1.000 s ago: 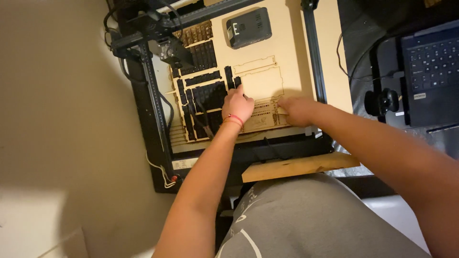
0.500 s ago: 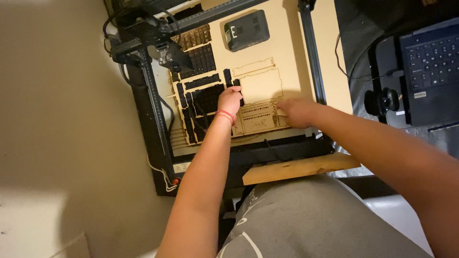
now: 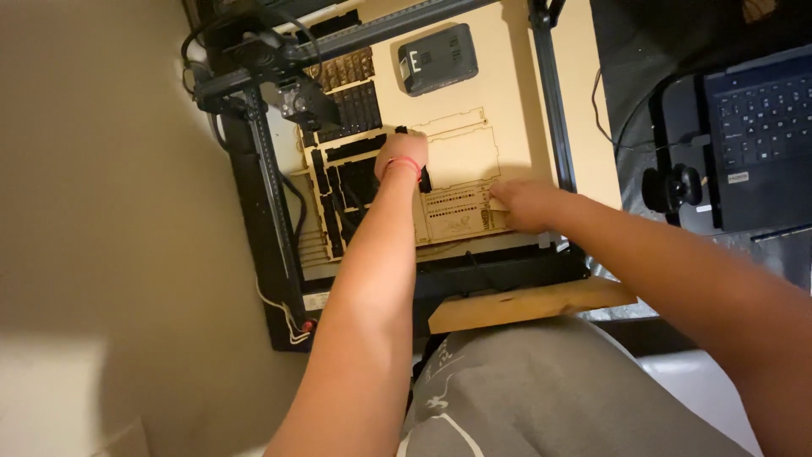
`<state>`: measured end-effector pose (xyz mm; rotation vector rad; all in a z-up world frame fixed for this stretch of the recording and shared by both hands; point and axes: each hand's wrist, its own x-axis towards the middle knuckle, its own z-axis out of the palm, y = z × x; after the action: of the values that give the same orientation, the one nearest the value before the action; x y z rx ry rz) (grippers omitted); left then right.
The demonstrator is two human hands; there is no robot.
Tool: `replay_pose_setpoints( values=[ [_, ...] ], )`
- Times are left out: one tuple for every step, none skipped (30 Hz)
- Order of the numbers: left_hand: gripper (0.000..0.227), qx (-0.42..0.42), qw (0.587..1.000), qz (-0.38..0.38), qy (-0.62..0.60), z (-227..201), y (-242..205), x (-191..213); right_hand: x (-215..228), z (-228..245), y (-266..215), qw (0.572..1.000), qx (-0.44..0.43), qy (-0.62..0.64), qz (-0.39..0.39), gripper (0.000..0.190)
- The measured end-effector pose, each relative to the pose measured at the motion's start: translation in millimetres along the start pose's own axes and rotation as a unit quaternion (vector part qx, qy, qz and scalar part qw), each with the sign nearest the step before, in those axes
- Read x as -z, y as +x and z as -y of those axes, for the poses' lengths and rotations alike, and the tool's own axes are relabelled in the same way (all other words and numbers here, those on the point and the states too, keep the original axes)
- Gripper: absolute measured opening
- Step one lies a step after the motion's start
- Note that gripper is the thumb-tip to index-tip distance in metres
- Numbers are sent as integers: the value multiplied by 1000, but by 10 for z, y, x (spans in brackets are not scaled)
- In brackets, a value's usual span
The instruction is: The person removes laser-cut wooden pieces from a sheet on a 3D printer bed and places them on a nearby desk. They continue to pop out additional pieces and inspect them by hand.
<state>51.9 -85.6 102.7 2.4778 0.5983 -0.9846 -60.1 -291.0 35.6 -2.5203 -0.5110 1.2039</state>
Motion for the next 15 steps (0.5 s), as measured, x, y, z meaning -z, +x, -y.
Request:
replay_pose_setpoints(
  values=[
    [55,7,1000,13,3,-8,8,15,-62,-48,46,1000,6,-8,-6,63],
    [57,14,1000,27,7,-18,15,29,-125,-98,92,1000,12,-17,-13,67],
    [57,13,999,28,10,9,122,-14,-124,-98,103,1000,11,-14,-13,67],
    [51,5,999,35,0,37,228,-57,-124,-98,114,1000,5,-2,-7,68],
    [44,-2,999,41,-10,75,331,-95,-125,-89,129,1000,0,10,-1,69],
    [44,-2,999,42,-7,92,314,-108,-176,-116,155,1000,0,12,-1,69],
    [42,2,999,41,-24,86,308,-106,-202,-154,192,1000,1,3,-1,69],
    [40,6,998,41,-40,82,301,-103,-227,-189,228,1000,2,-5,-1,69],
    [40,6,998,41,-39,74,312,-110,-192,-169,202,1000,1,-4,-2,69],
    [37,3,998,39,-51,69,322,-117,-159,-147,175,1000,2,-13,3,68],
    [34,0,997,36,-65,65,332,-123,-126,-126,151,1000,3,-23,8,68],
    [34,-1,997,35,-63,34,275,-100,-166,-135,173,1000,3,-22,7,68],
    [40,-11,1000,9,-26,-8,220,-80,-202,-154,193,999,4,-36,1,67],
    [48,-20,1000,-18,12,-48,165,-62,-240,-173,213,999,6,-51,-4,67],
    [48,-21,1000,-18,12,-54,126,-67,-234,-177,212,999,6,-50,-5,67]
  ],
)
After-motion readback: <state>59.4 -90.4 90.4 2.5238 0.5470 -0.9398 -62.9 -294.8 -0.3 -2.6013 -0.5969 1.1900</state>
